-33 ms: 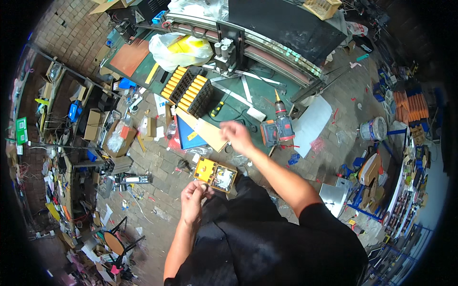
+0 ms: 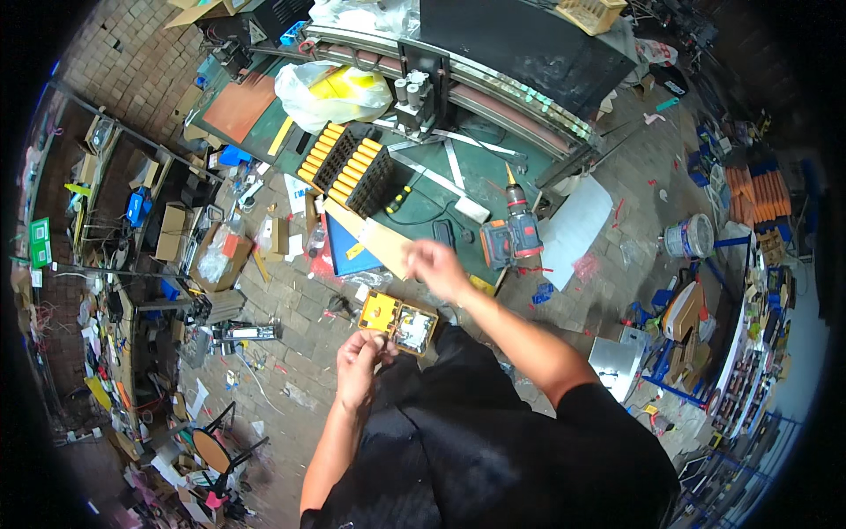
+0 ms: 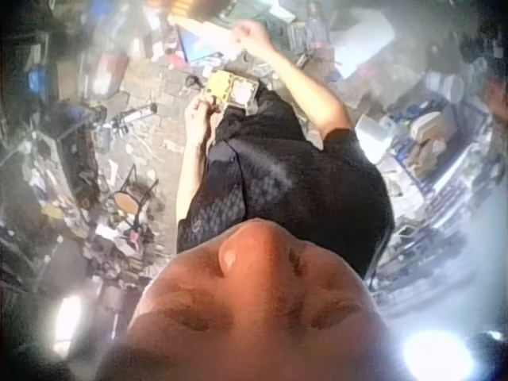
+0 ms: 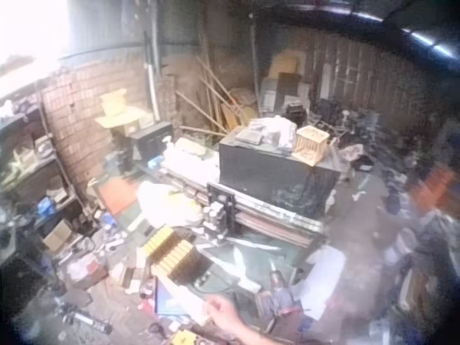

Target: The person assembles a small metal box by hand, attaching a latch and securing it with screws. They handle small hardware components and use a screwdriver to fasten parts together in a cluttered workshop.

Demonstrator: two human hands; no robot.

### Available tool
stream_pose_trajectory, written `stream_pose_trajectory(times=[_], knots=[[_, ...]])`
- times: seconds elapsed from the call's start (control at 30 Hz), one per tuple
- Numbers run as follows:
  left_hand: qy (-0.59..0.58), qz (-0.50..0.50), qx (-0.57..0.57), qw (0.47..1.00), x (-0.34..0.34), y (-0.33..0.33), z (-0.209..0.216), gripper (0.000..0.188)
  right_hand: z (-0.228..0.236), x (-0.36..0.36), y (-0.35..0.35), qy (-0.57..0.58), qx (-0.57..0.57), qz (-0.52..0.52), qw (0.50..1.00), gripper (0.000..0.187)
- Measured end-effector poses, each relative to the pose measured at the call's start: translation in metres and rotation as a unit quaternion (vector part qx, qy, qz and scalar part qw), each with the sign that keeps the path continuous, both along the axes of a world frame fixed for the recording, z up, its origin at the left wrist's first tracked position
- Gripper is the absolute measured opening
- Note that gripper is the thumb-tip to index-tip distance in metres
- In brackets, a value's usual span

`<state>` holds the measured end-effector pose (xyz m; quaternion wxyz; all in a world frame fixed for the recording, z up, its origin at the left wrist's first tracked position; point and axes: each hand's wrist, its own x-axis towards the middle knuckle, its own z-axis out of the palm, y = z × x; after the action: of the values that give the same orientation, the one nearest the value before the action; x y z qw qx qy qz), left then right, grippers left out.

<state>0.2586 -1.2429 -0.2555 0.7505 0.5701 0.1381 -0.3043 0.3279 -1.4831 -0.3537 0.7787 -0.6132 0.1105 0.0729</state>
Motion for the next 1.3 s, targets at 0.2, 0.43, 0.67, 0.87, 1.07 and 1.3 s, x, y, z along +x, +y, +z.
stream_pose_trajectory(times=[0.2,0.43,0.67,0.87,1.07,1.3], knots=[[0.068,-0.174,-0.142,0.972,0.022,-0.030,-0.002,0.019,0.122,-0.119,0.028,-0.149,-0.147,-0.039,0.977,0.024],[0.149,-0.372,-0.158,0.902,-0.010,-0.033,-0.009,0.019,0.126,-0.226,0.050,-0.080,-0.224,-0.188,0.953,0.015],[0.066,-0.534,-0.018,0.843,-0.093,-0.065,0.004,0.017,0.090,-0.349,0.100,0.005,-0.150,-0.391,0.908,0.011],[-0.019,-0.671,-0.025,0.741,-0.159,-0.117,0.020,0.018,0.101,-0.426,0.107,-0.027,0.109,-0.544,0.831,0.016],[0.134,-0.660,-0.038,0.738,-0.243,-0.155,0.018,0.022,0.104,-0.511,0.073,-0.063,0.082,-0.577,0.810,0.019],[0.175,-0.661,-0.079,0.725,-0.346,-0.197,0.020,0.028,0.105,-0.615,0.030,-0.067,0.090,-0.580,0.807,0.019]])
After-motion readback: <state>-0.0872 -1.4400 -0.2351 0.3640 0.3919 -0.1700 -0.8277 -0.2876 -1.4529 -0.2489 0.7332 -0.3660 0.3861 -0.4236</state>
